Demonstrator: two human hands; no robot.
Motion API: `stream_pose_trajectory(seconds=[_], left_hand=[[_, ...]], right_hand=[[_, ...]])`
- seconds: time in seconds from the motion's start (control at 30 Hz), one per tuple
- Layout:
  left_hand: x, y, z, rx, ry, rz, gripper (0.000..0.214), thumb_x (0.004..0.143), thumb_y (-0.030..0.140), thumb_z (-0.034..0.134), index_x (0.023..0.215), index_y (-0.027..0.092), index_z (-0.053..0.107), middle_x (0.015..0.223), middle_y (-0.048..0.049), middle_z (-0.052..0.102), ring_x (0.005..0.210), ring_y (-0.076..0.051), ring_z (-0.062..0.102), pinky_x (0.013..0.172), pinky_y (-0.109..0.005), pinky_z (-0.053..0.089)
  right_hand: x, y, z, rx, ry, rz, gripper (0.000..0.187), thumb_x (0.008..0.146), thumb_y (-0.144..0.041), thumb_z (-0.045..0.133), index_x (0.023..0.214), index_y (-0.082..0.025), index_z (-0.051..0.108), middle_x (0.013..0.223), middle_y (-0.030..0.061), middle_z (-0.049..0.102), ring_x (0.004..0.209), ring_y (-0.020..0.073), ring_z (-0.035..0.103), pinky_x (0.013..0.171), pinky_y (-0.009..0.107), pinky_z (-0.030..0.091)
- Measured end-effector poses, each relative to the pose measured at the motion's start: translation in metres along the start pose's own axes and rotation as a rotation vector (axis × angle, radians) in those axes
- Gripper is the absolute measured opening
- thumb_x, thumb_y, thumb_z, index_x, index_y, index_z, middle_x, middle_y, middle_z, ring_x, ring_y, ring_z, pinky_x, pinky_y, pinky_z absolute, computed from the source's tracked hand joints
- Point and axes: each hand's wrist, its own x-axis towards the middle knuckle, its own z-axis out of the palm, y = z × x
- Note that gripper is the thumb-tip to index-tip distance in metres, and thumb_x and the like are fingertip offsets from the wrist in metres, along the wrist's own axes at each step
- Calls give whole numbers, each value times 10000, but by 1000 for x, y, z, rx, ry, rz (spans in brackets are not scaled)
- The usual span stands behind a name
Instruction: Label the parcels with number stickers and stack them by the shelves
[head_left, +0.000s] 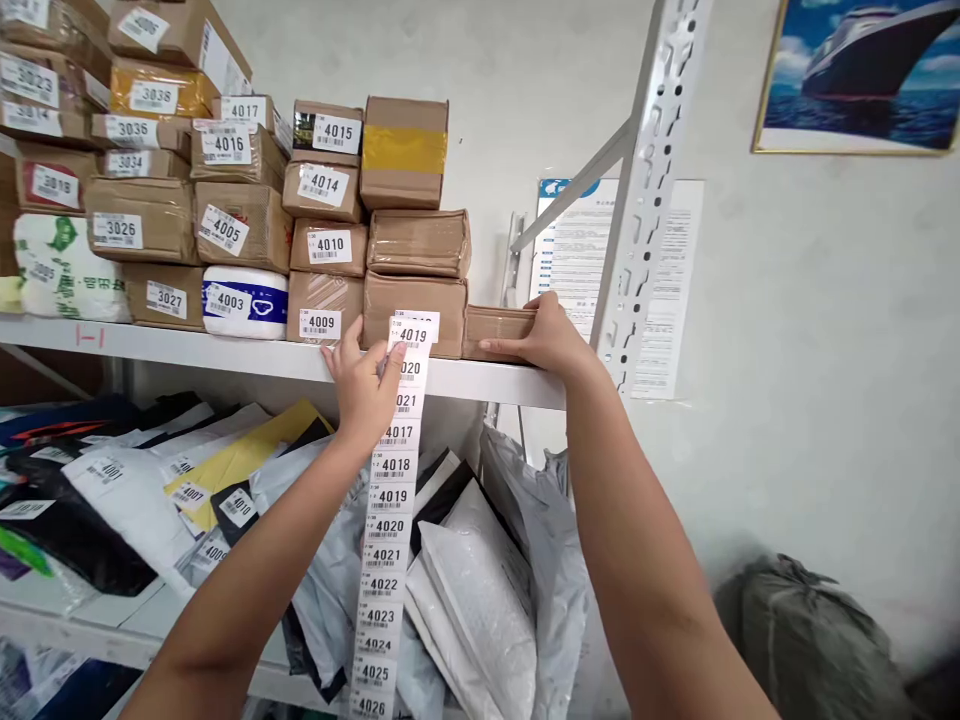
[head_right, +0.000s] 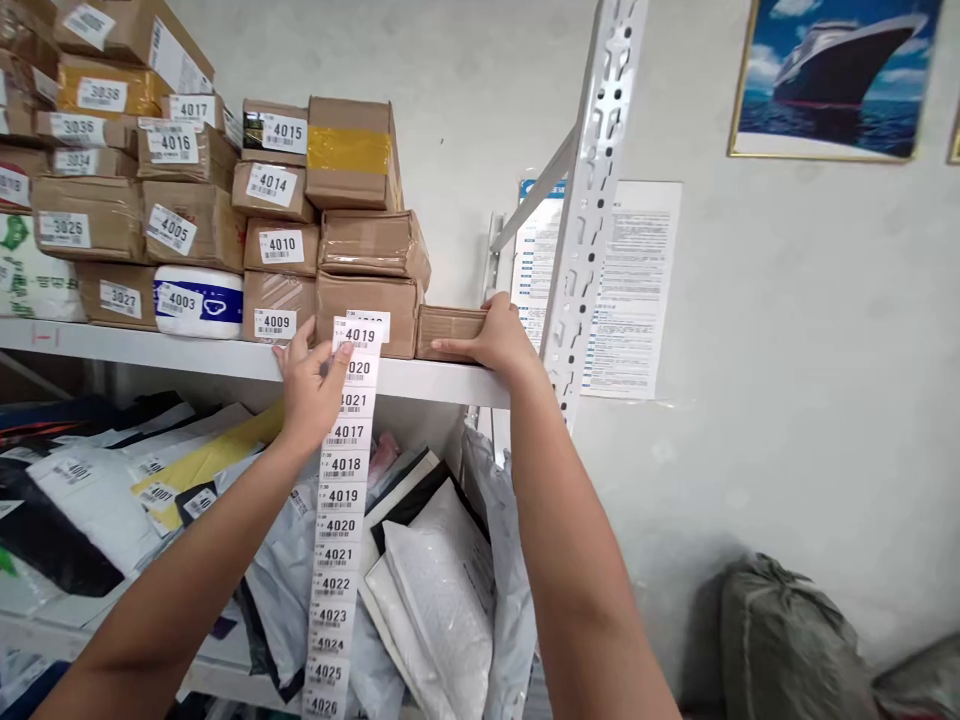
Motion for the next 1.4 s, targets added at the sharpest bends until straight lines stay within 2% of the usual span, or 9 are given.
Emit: stream_pose_trajectory(seconds=[0.17,0.27,0.4,0.5,0.6,0.9,1.07,1.17,1.4], left_hand=[[5,-5,-26,-32,71,137,303,900,381,562,669,194,626,1370,-85,522,1259,-300,431,1091,-532,302],[9,-6,-41,-138,22,241,268,906,343,559,696,203,649,1102,-75,638,1072,-249,503,935,-418,418],[14,-10,-49,-453,-241,122,317,927,346,536,667,204,649,740,-8,599,717,-145,533,661,-288,431],[17,-14,-47,-723,-314,-94,170,864,361,637,807,218,709,760,3,641,688,-128,566,611,-250,440],[22,-16,-44,-891,-337,-231,184,783,341,728,926,225,725,800,2,696,688,-128,598,614,-236,470],[63,-18,-28,-867,-299,-286,272,712,431,765,703,199,624,628,38,621,518,-98,526,467,-212,402],[56,-25,-34,-699,-473,-242,239,700,403,777,736,189,679,658,10,650,582,-133,561,495,-235,411],[48,-34,-42,-676,-427,-178,255,769,431,713,691,196,654,616,24,580,569,-122,509,500,-242,377],[52,-47,-43,-760,-224,30,296,874,373,614,630,209,640,757,-6,567,745,-138,531,676,-269,428]], right_hand=[[-18,-13,5,-12,163,-13,779,632,-690,716,1180,-184,494,1166,166,549,1040,350,555,834,489,494],[-47,-44,23,130,392,-269,530,822,-597,601,1185,-213,556,1232,161,550,1133,329,538,887,496,489],[-82,-89,51,415,103,-562,342,869,-424,632,1168,-259,606,1088,72,659,938,203,638,723,336,559],[-88,-107,63,467,123,-546,184,873,-308,637,1036,-226,664,908,38,683,779,151,635,654,284,545],[-82,-115,69,490,177,-514,127,851,-289,665,950,-211,673,868,27,688,719,133,620,632,273,529],[-20,-132,78,271,457,-606,82,890,-267,599,842,-229,654,872,25,647,782,159,600,661,303,514],[27,-127,58,26,617,-484,113,932,-206,501,910,-225,610,871,35,603,814,183,584,761,377,510],[33,-130,48,-193,576,-431,66,867,-165,598,911,-213,586,899,41,565,818,195,576,782,396,502],[46,-110,47,-213,663,-457,512,885,-494,583,1302,-256,406,1235,132,423,1151,322,499,845,493,496]])
